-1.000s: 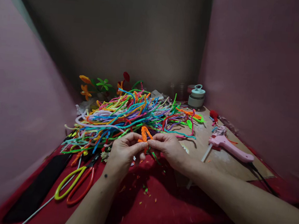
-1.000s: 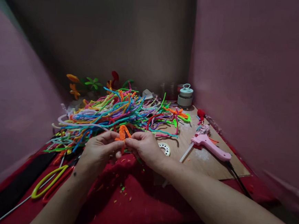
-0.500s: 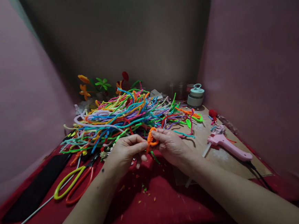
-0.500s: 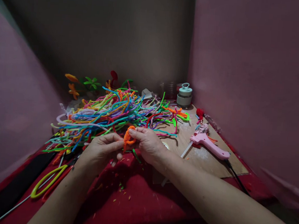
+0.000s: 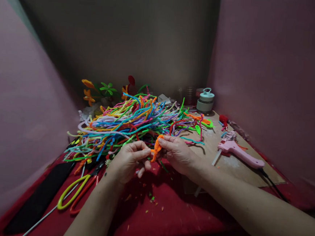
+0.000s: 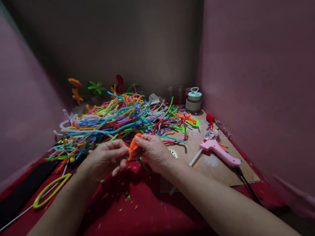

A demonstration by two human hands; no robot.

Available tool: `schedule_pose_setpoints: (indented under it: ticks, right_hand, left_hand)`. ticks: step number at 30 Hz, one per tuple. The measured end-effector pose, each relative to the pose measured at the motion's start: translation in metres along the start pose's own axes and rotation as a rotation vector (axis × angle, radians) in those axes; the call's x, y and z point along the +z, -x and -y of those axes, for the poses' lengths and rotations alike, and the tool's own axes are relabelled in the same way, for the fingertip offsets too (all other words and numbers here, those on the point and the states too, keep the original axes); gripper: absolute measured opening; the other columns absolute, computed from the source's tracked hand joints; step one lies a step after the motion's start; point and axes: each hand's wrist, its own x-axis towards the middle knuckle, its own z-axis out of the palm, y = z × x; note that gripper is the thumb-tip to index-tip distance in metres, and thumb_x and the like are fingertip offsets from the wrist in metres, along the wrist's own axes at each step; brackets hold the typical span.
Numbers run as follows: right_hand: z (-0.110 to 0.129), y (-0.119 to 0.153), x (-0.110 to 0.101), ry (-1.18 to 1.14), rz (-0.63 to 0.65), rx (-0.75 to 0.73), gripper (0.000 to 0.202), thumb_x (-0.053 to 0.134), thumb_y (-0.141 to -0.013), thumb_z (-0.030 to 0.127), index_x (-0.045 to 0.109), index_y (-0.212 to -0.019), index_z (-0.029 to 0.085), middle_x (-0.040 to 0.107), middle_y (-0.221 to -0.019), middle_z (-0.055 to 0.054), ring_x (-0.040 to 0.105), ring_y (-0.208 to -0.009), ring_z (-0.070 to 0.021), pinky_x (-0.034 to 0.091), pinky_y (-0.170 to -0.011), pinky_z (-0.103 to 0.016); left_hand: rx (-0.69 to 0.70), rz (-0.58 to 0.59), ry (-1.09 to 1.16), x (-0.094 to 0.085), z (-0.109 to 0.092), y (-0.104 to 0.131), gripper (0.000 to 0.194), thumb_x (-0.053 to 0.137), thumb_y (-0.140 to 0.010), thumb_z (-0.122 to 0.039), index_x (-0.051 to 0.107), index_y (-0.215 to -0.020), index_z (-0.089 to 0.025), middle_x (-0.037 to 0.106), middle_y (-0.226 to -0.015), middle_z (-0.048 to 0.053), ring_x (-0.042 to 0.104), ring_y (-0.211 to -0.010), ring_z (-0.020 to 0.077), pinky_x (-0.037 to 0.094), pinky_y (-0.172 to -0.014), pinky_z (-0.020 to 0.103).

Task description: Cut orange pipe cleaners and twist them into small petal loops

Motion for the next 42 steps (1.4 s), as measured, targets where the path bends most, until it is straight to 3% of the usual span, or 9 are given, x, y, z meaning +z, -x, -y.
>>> schedule_pose_setpoints:
  ticks: [3, 6, 9, 14, 19, 24, 28, 36, 42]
  right_hand:
    - [0.0, -0.002, -0.001, 0.056, -0.052, -0.028, 0.026, 0.07, -0.063, 0.035, 0.056, -0.061, 0.014, 0.056, -0.055, 0.002, 0.049, -0.047, -0.0084, 0.04, -0.051, -0.023]
    - [-0.001, -0.004, -0.003, 0.145, -0.134, -0.068, 0.026, 0.07, -0.063, 0.035, 0.055, -0.061, 0.014, 0.054, -0.054, 0.003, 0.048, -0.046, -0.0082, 0.036, -0.048, -0.022]
    - [-0.004, -0.003, -0.004, 0.191, -0.18, -0.096, 0.024, 0.068, -0.065, 0.034, 0.054, -0.062, 0.014, 0.054, -0.054, 0.003, 0.046, -0.048, -0.0077, 0.035, -0.048, -0.022]
    - [-0.008, -0.001, -0.004, 0.203, -0.153, -0.073, 0.017, 0.066, -0.068, 0.03, 0.056, -0.065, 0.016, 0.052, -0.055, 0.005, 0.043, -0.047, -0.006, 0.032, -0.048, -0.021]
    - [-0.001, -0.001, -0.002, 0.19, -0.095, -0.126, 0.015, 0.068, -0.066, 0.028, 0.062, -0.067, 0.014, 0.058, -0.061, 0.002, 0.048, -0.054, -0.0068, 0.035, -0.054, -0.022]
    - [0.002, -0.001, -0.001, 0.106, -0.191, -0.088, 0.019, 0.071, -0.061, 0.028, 0.058, -0.061, 0.014, 0.056, -0.055, 0.003, 0.047, -0.05, -0.0076, 0.036, -0.053, -0.023]
    - [0.0, -0.002, -0.002, 0.064, -0.195, -0.074, 0.021, 0.072, -0.06, 0.029, 0.058, -0.062, 0.014, 0.056, -0.055, 0.002, 0.047, -0.05, -0.0082, 0.035, -0.053, -0.023]
    - [-0.011, 0.001, 0.001, 0.039, -0.004, -0.023, 0.024, 0.07, -0.064, 0.033, 0.067, -0.077, 0.013, 0.06, -0.064, 0.0, 0.05, -0.056, -0.0091, 0.036, -0.057, -0.024]
    - [0.0, 0.005, 0.008, 0.237, -0.186, -0.012, 0.019, 0.07, -0.06, 0.028, 0.06, -0.058, 0.013, 0.053, -0.051, 0.004, 0.044, -0.047, -0.0069, 0.03, -0.049, -0.022]
  left_hand:
    - [0.033, -0.104, -0.124, 0.001, -0.002, 0.001, 0.021, 0.065, -0.068, -0.032, 0.053, -0.073, -0.016, 0.058, -0.046, -0.002, 0.044, -0.031, 0.0071, 0.03, -0.031, 0.015]
    - [0.157, -0.274, -0.254, 0.005, -0.003, 0.002, 0.031, 0.067, -0.065, -0.033, 0.057, -0.09, -0.018, 0.053, -0.046, -0.006, 0.041, -0.032, 0.0065, 0.029, -0.032, 0.016]
    - [0.272, -0.383, -0.344, 0.013, -0.001, 0.003, 0.033, 0.067, -0.067, -0.034, 0.058, -0.094, -0.019, 0.051, -0.047, -0.008, 0.041, -0.034, 0.0065, 0.031, -0.035, 0.017]
    - [0.296, -0.304, -0.405, 0.024, 0.004, 0.002, 0.02, 0.064, -0.07, -0.032, 0.061, -0.082, -0.017, 0.061, -0.065, -0.002, 0.048, -0.044, 0.0069, 0.035, -0.041, 0.018]
    - [0.202, -0.208, -0.378, 0.022, 0.002, 0.002, 0.017, 0.061, -0.072, -0.032, 0.058, -0.068, -0.015, 0.048, -0.047, -0.005, 0.04, -0.038, 0.0055, 0.031, -0.039, 0.017]
    - [0.15, -0.134, -0.327, 0.02, 0.002, 0.003, 0.021, 0.062, -0.072, -0.033, 0.053, -0.064, -0.015, 0.039, -0.043, -0.008, 0.03, -0.035, 0.0026, 0.021, -0.035, 0.015]
    - [0.105, -0.113, -0.268, 0.019, 0.003, 0.001, 0.023, 0.064, -0.07, -0.033, 0.052, -0.064, -0.015, 0.038, -0.043, -0.008, 0.028, -0.035, 0.0017, 0.019, -0.034, 0.014]
    - [0.202, -0.202, -0.153, 0.018, 0.004, 0.001, 0.021, 0.063, -0.071, -0.035, 0.055, -0.069, -0.015, 0.047, -0.044, -0.008, 0.035, -0.03, 0.0031, 0.02, -0.031, 0.016]
    - [0.285, -0.374, -0.22, 0.016, -0.001, 0.002, 0.027, 0.072, -0.062, -0.032, 0.057, -0.08, -0.017, 0.051, -0.051, -0.008, 0.037, -0.035, 0.0027, 0.026, -0.034, 0.015]
